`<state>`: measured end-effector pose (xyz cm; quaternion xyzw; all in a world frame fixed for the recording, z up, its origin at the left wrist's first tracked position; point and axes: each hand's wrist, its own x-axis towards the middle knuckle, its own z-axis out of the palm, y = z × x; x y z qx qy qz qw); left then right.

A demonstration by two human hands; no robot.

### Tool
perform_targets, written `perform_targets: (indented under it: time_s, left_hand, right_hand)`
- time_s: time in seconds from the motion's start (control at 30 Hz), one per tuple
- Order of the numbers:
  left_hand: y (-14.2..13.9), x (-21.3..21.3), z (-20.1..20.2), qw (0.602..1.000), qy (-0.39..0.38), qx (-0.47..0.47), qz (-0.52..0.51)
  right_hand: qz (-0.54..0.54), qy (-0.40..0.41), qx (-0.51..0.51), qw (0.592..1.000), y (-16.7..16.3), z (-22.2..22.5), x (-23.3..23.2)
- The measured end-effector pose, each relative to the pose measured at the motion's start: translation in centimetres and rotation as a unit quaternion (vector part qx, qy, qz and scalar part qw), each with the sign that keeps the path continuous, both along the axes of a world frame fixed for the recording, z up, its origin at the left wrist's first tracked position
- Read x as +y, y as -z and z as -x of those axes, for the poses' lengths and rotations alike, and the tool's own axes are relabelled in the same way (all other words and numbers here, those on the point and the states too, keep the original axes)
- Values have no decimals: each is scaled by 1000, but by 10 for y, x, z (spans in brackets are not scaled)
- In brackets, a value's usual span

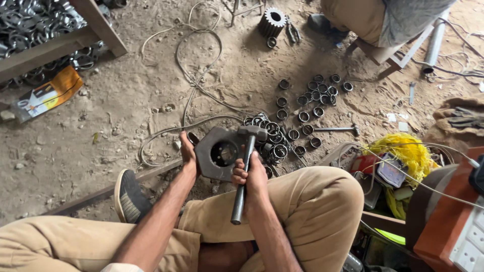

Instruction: The person sits on the ground and uses a hammer to strike a metal ring placed on a metal stand. They repeatedly adjust the ring's position and strike it to shape it, occasionally inspecting the result.

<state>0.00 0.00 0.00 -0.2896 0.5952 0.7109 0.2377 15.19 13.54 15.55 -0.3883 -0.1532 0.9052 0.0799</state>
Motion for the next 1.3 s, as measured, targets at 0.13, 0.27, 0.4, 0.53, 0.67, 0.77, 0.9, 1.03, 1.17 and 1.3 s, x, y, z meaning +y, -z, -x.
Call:
perform_targets:
  time_s: [0.13, 0.27, 0.4, 0.53, 0.67, 0.77, 0.9, 1.03, 1.17, 1.3]
  left_hand:
    - [1, -3, 7, 996, -27, -50, 74]
    - [1, -7, 5, 987, -66, -24, 143]
    - [-4, 0, 5, 979, -79, -38, 185]
    - [-8, 4, 8, 985, -94, -48, 139]
    - [-7, 4, 9, 986, -104, 37, 125]
    - [-33, 11, 7, 985, -82, 113, 101]
    - [-36, 16, -15, 983, -33, 123, 136]
    - [-37, 20, -12, 979, -37, 147, 139]
    - [-34, 12, -23, 976, -81, 162, 120]
    - [-59, 1, -20, 981, -123, 112, 96]
  right_hand:
    - [36, -10, 30, 999, 25, 0, -4]
    - [45, -19, 16, 999, 29, 1, -11]
    - [11, -8, -1, 1000, 12, 5, -17]
    - [-6, -13, -8, 1000, 1, 10, -16]
    - [-3, -22, -16, 1000, 4, 13, -12]
    - [-2, -20, -14, 1000, -12, 15, -7]
    - [-9, -18, -23, 1000, 15, 12, 4]
    - [33, -57, 0, 998, 42, 12, 15]
    - [93, -70, 31, 993, 51, 9, 16]
    - [140, -79, 26, 987, 51, 12, 21]
